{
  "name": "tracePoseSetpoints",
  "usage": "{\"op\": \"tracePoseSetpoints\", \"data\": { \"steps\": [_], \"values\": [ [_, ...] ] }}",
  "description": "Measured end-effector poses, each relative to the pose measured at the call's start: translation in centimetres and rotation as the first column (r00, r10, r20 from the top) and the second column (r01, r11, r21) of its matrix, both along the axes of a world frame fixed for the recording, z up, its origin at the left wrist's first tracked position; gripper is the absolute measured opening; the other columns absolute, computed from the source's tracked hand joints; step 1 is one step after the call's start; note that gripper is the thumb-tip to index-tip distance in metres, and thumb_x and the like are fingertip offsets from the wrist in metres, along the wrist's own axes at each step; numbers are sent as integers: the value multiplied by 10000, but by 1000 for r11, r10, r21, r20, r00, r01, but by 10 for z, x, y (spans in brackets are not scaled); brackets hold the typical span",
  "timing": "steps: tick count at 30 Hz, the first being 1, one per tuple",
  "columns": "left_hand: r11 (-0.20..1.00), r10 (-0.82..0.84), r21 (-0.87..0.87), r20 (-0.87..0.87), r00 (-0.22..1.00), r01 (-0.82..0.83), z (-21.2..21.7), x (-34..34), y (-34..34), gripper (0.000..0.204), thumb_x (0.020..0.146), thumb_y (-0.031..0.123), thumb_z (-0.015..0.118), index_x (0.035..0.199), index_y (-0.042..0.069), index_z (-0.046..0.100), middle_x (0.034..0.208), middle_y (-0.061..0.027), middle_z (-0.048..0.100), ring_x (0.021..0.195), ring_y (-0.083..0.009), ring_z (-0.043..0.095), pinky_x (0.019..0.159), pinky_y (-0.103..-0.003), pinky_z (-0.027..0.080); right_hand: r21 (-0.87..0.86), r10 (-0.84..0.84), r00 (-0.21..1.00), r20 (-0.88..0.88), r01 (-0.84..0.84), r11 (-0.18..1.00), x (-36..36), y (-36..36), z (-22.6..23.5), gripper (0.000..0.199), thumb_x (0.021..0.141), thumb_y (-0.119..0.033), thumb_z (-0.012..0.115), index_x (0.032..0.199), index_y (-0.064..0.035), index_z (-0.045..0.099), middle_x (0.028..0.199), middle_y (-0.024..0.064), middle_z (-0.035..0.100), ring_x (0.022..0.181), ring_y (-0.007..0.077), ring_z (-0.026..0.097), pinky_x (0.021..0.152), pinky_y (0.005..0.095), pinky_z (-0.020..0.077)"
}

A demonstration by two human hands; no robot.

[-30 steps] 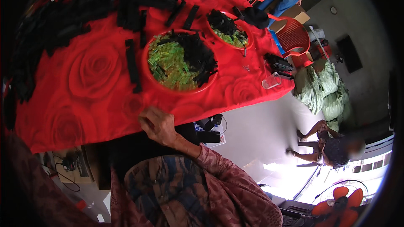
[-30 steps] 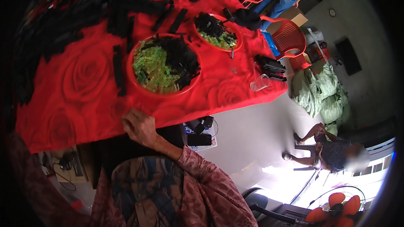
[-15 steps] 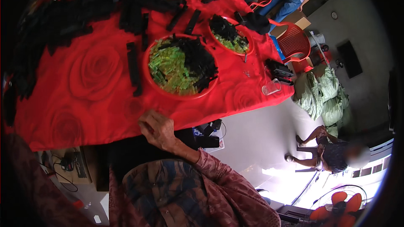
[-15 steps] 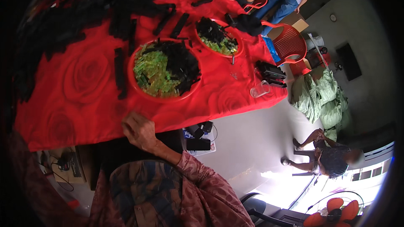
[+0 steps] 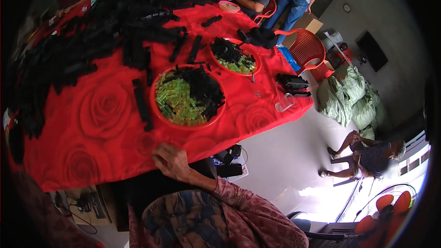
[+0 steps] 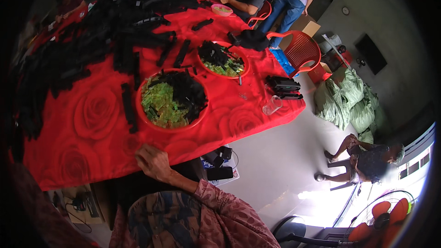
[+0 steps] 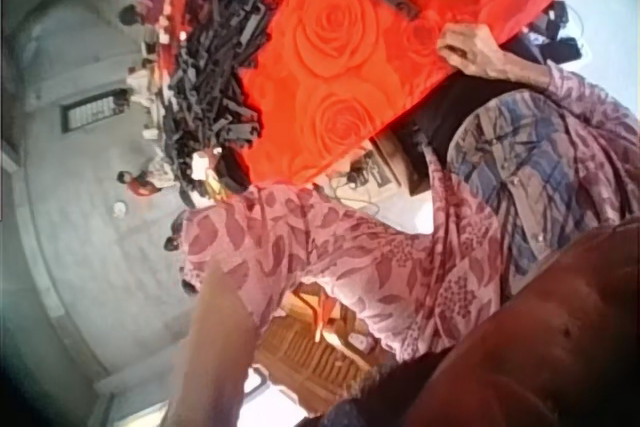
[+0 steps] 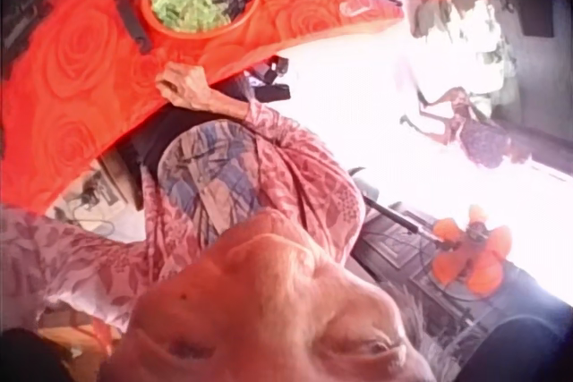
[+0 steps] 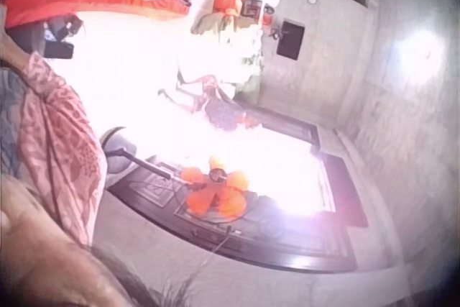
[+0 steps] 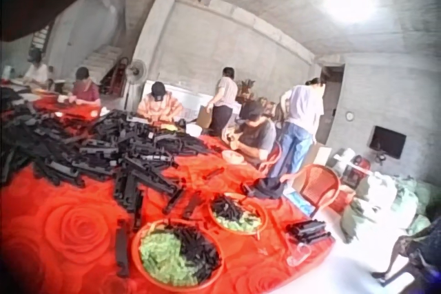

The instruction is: Assembling various black plastic components for product manufacturing at a large workshop table.

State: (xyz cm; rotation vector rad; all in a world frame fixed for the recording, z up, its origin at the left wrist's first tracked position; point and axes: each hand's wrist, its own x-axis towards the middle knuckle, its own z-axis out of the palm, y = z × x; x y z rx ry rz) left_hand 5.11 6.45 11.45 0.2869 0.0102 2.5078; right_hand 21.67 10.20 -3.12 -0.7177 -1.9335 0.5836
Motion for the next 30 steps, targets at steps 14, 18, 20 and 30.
{"op": "tracePoseSetpoints", "data": {
  "steps": [14,18,20,30],
  "values": [
    [997,40,62,159,987,-50,4,-5,7,126,922,69,525,961,-16,610,782,-91,559,715,-189,620,560,-247,489,-2,-7,999,37,7,1000,-2,0,3,139,790,-78,701,907,-71,627,837,88,602,692,289,628,570,387,501],
    [992,70,90,176,982,-87,12,-18,4,125,924,69,521,957,-12,610,777,-86,555,715,-186,618,557,-245,488,7,-11,999,51,10,1000,-1,0,3,131,797,-82,696,906,-76,624,841,84,601,690,288,627,570,385,500],
    [988,86,113,181,980,-108,18,-25,3,124,925,69,519,955,-10,610,774,-84,554,714,-185,617,555,-244,487,35,0,1000,30,-1,999,-3,-1,1,149,773,-70,704,899,-67,625,848,83,612,693,286,637,572,379,507],
    [938,-119,-322,-655,746,-132,-32,-14,22,466,1017,399,346,906,4,568,723,-115,604,620,-192,583,579,-313,507,89,-36,999,40,33,995,-3,-5,0,125,779,-102,705,877,-86,630,805,82,609,683,284,637,567,380,511]
  ]
}}
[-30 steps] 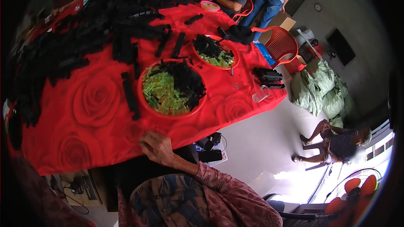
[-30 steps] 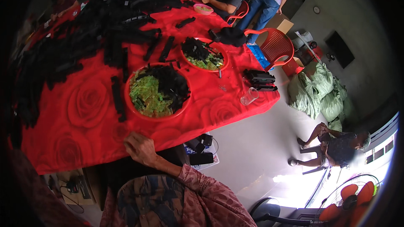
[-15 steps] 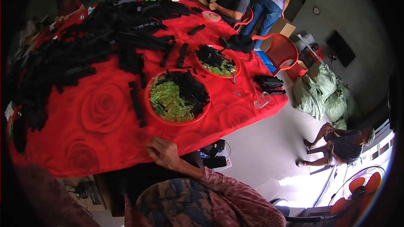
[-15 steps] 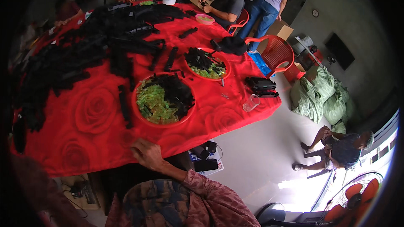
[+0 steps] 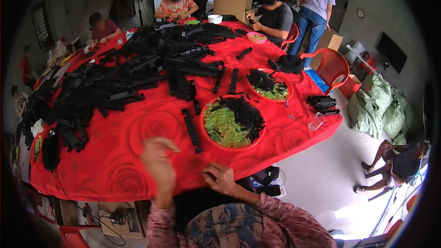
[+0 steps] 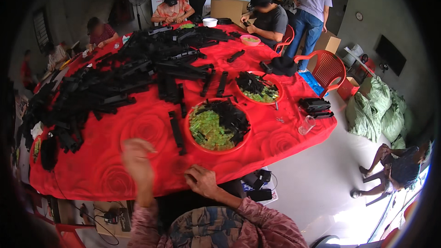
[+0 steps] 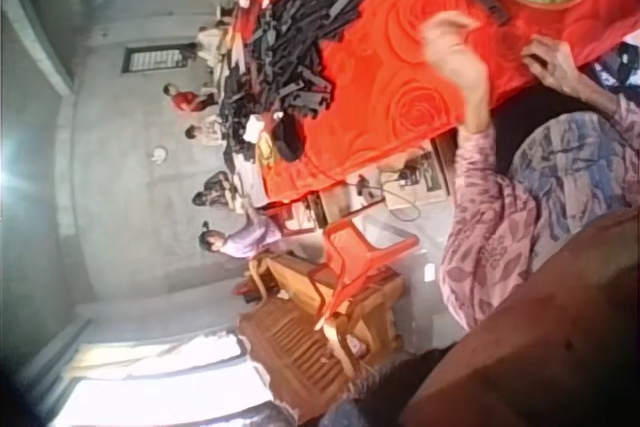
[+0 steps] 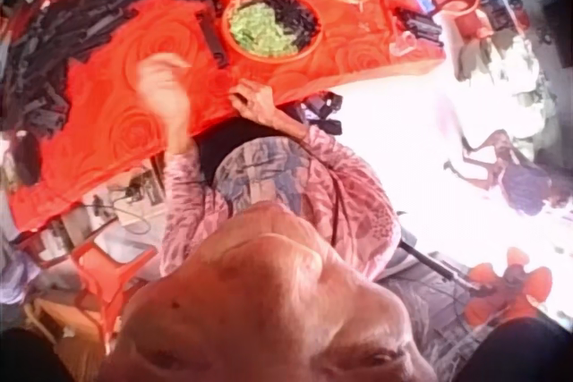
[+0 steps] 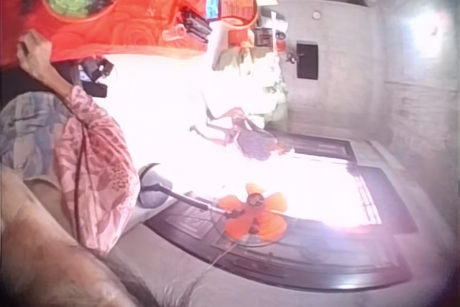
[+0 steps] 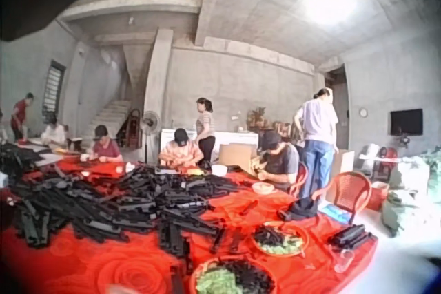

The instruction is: Assembling various black plastic components for product manufacturing at a large workshop table.

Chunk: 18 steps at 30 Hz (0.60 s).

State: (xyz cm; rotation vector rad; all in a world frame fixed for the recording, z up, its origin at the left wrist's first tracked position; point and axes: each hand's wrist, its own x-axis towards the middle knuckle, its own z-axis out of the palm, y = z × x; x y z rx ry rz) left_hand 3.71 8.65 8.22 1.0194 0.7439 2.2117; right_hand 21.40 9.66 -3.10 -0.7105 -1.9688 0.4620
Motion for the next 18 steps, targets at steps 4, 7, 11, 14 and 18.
{"op": "tracePoseSetpoints", "data": {
  "steps": [4,7,11,14,18],
  "values": [
    [920,-187,-343,41,982,189,-71,31,3,500,1052,366,340,849,-8,603,692,-77,621,619,-149,590,594,-262,453,-25,-18,999,30,19,999,4,2,4,99,789,-109,700,854,-88,629,780,83,610,656,279,630,551,375,496],
    [905,-184,-389,2,983,171,-89,29,-6,491,1051,357,351,856,-9,614,689,-71,616,621,-143,582,598,-258,439,-118,19,1000,-23,-22,993,1,6,2,137,819,-170,707,791,-56,637,702,85,592,584,254,603,513,354,448],
    [907,-151,-403,-35,988,124,-101,16,-7,478,1050,340,360,865,-12,625,694,-66,614,633,-141,577,607,-268,433,-266,7,995,-102,-34,963,-1,3,3,251,839,-169,719,680,-17,597,568,87,477,481,165,481,470,315,379],
    [900,-115,-428,-41,992,87,-109,14,-5,479,1050,335,353,858,-12,622,690,-68,613,638,-146,574,620,-275,434,-439,36,995,-92,-73,896,3,3,-1,333,887,-126,685,623,12,534,540,25,455,503,62,415,461,280,332],
    [901,-99,-428,-56,994,66,-107,18,-8,446,1045,297,380,857,-15,639,701,-55,608,660,-133,563,629,-271,433,-569,57,970,-235,-185,801,0,2,5,413,917,-130,659,568,2,480,506,-24,410,510,28,367,452,267,309]
  ]
}}
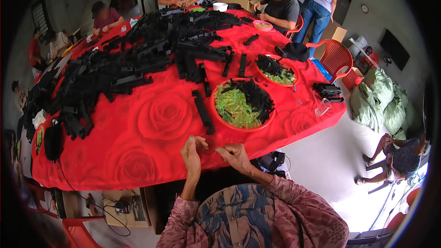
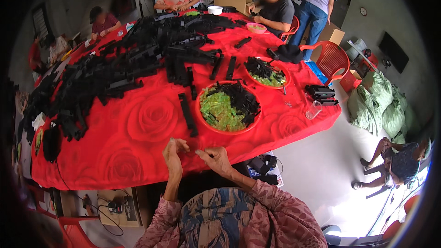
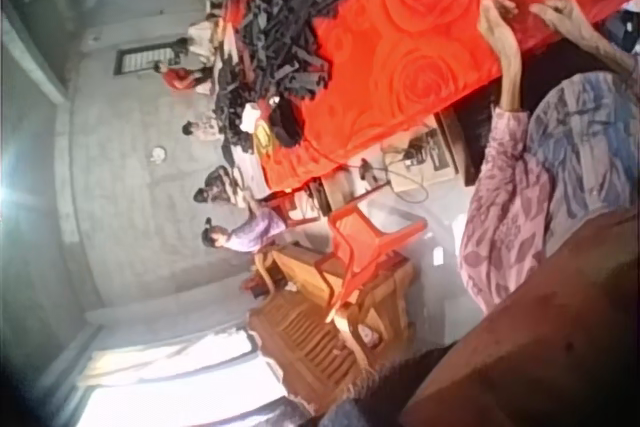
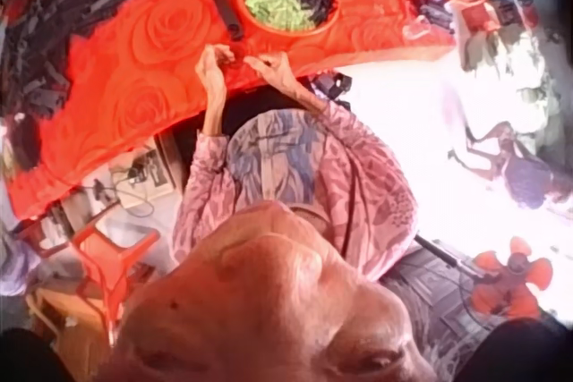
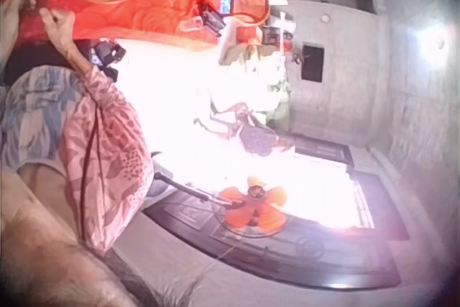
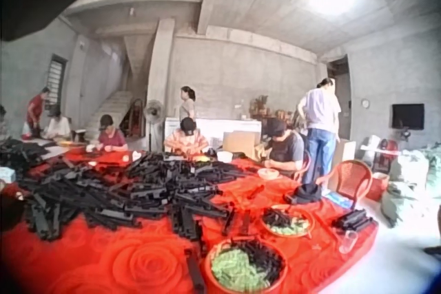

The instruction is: Assembling various black plastic components for product manufacturing at a large workshop table.

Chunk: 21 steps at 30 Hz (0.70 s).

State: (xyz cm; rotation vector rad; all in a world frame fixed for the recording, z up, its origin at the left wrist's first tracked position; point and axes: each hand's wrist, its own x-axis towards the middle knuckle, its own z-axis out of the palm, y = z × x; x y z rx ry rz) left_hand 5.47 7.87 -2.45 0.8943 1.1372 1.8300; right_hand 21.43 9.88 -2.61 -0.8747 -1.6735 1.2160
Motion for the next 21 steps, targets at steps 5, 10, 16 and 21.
{"op": "tracePoseSetpoints", "data": {
  "steps": [5,10,16,21],
  "values": [
    [999,-4,37,-60,998,6,-11,-1,-1,436,1044,288,390,858,-14,643,712,-52,614,671,-123,567,641,-268,440,-61,21,996,-90,-26,998,0,3,-1,484,926,-116,649,547,-29,361,535,-47,286,513,27,276,437,277,233],
    [1000,25,16,-100,995,-23,-8,2,-3,430,1043,285,393,864,-17,642,711,-53,618,673,-119,570,636,-266,441,-28,36,997,-71,-38,999,3,6,-3,495,922,-106,650,557,-40,323,554,-36,238,518,34,245,439,285,205],
    [1000,12,13,-248,969,-9,-11,3,-3,381,1039,241,411,842,-12,617,675,-39,585,623,-103,540,600,-266,436,48,35,999,-28,-34,998,4,6,-9,479,910,-120,666,593,-19,321,592,-4,212,523,54,237,444,305,213],
    [1000,31,10,-228,973,-29,-7,5,-5,333,1030,177,438,753,8,517,622,-16,489,548,-82,483,502,-241,389,44,27,1000,-3,-27,999,3,6,-8,473,906,-129,672,598,-17,331,604,-2,207,524,52,241,443,304,213]
  ]
}}
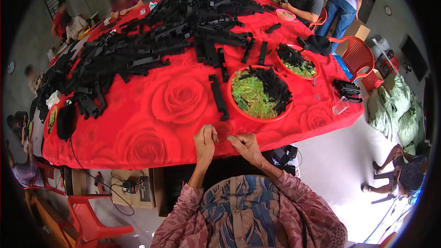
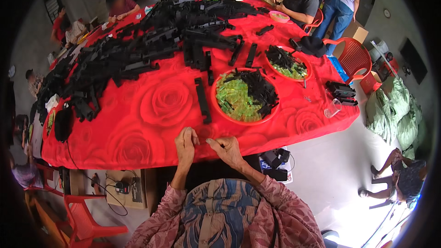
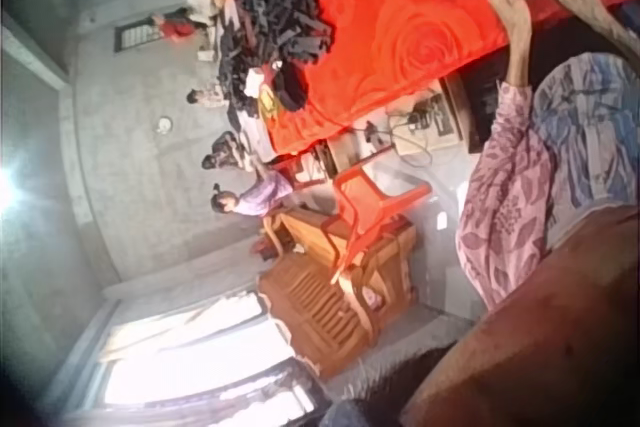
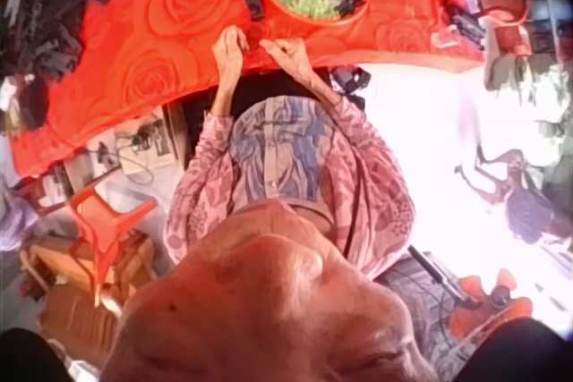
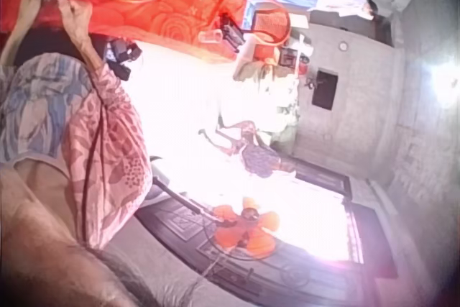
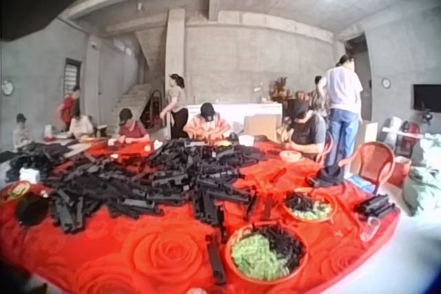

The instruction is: Assembling various black plastic components for product manufacturing at a large workshop table.

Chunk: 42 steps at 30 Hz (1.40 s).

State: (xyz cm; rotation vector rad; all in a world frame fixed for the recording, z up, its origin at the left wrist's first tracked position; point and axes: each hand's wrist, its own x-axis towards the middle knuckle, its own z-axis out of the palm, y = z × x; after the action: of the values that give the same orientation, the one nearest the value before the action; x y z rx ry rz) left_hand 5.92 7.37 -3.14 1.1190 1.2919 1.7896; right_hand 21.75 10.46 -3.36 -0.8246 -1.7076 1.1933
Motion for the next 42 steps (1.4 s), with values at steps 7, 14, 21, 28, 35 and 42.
{"op": "tracePoseSetpoints", "data": {
  "steps": [7,14,21,28,35,42],
  "values": [
    [999,-20,-41,-54,998,18,-2,0,0,353,1036,183,413,718,38,464,584,-5,435,504,-79,424,465,-244,360,25,-28,1000,-11,29,999,-3,0,0,477,892,-118,685,581,-18,337,575,-3,215,509,47,244,434,300,210],
    [995,-51,-87,-50,997,47,4,0,-4,357,1033,202,424,720,39,473,563,8,423,467,-65,396,431,-233,318,11,-18,1000,-10,18,1000,-3,-1,2,480,890,-112,685,576,-14,335,557,-5,224,500,45,251,429,299,217],
    [999,-27,-37,-44,999,26,4,1,-2,338,1032,201,431,747,30,493,563,9,427,478,-63,409,438,-235,330,8,18,1000,22,-18,1000,-1,0,4,409,908,-72,642,583,-7,401,518,-40,327,506,22,312,445,264,251],
    [1000,23,10,-78,997,-23,-2,-2,3,279,1036,155,398,861,-2,547,658,-28,491,581,-104,491,553,-254,432,-14,19,999,43,-18,1000,-2,2,4,433,917,-93,642,551,-26,420,507,-45,364,488,23,331,439,257,260],
    [995,73,64,39,997,-75,8,9,6,164,967,-48,419,1033,21,552,879,-37,581,714,-99,560,624,-235,465,6,-2,999,40,2,1000,2,2,6,436,902,-73,648,560,-23,384,514,-29,340,500,26,318,441,267,255],
    [1000,17,16,19,1000,-17,-7,-2,0,163,967,29,493,1084,14,606,913,-48,652,739,-92,579,642,-225,470,120,-18,1000,24,15,993,-4,-1,-2,466,892,-93,679,593,-27,329,569,2,239,525,58,260,446,312,230]
  ]
}}
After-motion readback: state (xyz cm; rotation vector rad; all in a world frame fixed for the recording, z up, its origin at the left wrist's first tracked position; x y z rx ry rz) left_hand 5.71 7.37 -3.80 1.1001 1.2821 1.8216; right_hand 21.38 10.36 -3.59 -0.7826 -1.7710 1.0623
